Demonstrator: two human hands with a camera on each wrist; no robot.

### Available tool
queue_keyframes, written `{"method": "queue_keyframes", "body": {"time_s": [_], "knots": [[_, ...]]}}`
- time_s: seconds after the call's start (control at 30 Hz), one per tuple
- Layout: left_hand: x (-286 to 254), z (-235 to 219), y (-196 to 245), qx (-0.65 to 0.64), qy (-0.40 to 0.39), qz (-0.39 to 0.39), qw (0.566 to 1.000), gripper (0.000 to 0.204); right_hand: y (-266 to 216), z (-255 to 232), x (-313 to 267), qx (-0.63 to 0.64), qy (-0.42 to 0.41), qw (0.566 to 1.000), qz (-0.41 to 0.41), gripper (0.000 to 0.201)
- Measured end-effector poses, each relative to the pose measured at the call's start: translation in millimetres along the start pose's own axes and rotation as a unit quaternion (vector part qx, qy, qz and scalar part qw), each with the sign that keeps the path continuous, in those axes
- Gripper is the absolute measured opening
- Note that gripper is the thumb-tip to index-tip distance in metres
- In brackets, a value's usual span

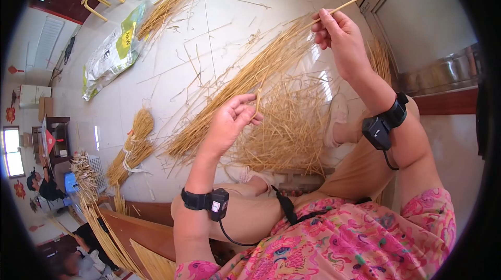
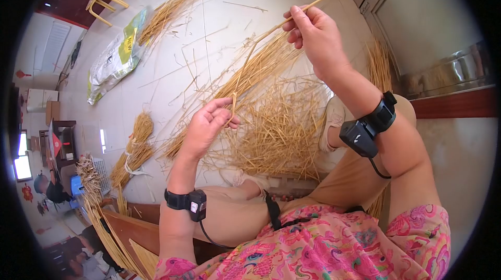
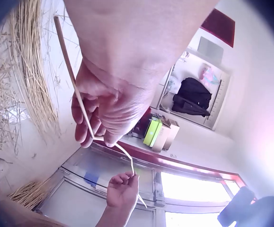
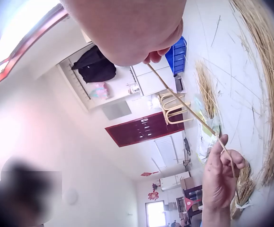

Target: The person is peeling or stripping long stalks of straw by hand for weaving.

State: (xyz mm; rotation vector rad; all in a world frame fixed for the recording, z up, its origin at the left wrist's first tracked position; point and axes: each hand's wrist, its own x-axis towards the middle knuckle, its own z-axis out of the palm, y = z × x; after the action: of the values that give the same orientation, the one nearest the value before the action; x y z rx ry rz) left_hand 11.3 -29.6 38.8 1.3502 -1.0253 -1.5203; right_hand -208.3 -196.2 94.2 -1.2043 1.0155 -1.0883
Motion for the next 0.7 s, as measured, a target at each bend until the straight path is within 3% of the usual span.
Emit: {"method": "queue_keyframes", "body": {"time_s": [0.1,0.2,0.3,0.4,0.5,0.6,0.7], "knots": [[6.1,6.2,-11.7,0.012,0.046,0.031,0.998,0.025,1.4,5.3,-3.0,0.005,-0.013,1.0,-0.002,0.024],[9.8,7.7,-8.5,0.042,0.042,0.03,0.998,0.019,4.4,10.3,-7.5,-0.005,-0.057,0.998,-0.004,0.022],[9.9,9.1,-12.1,0.008,0.022,0.013,1.0,0.017,6.8,23.0,-25.1,-0.104,-0.175,0.977,0.06,0.019],[7.5,14.7,-6.6,0.023,-0.007,-0.005,1.0,0.018,24.7,30.2,-39.0,-0.1,-0.271,0.951,0.111,0.019],[4.9,26.5,-5.1,0.03,0.082,0.02,0.996,0.018,29.2,35.7,-48.2,-0.104,-0.26,0.953,0.113,0.015],[5.5,27.1,-13.2,0.209,0.149,0.08,0.963,0.015,28.1,38.4,-50.2,-0.114,-0.253,0.955,0.109,0.017],[3.0,31.8,-7.4,0.229,0.187,0.119,0.948,0.013,27.1,40.4,-51.2,-0.104,-0.249,0.957,0.109,0.018]]}}
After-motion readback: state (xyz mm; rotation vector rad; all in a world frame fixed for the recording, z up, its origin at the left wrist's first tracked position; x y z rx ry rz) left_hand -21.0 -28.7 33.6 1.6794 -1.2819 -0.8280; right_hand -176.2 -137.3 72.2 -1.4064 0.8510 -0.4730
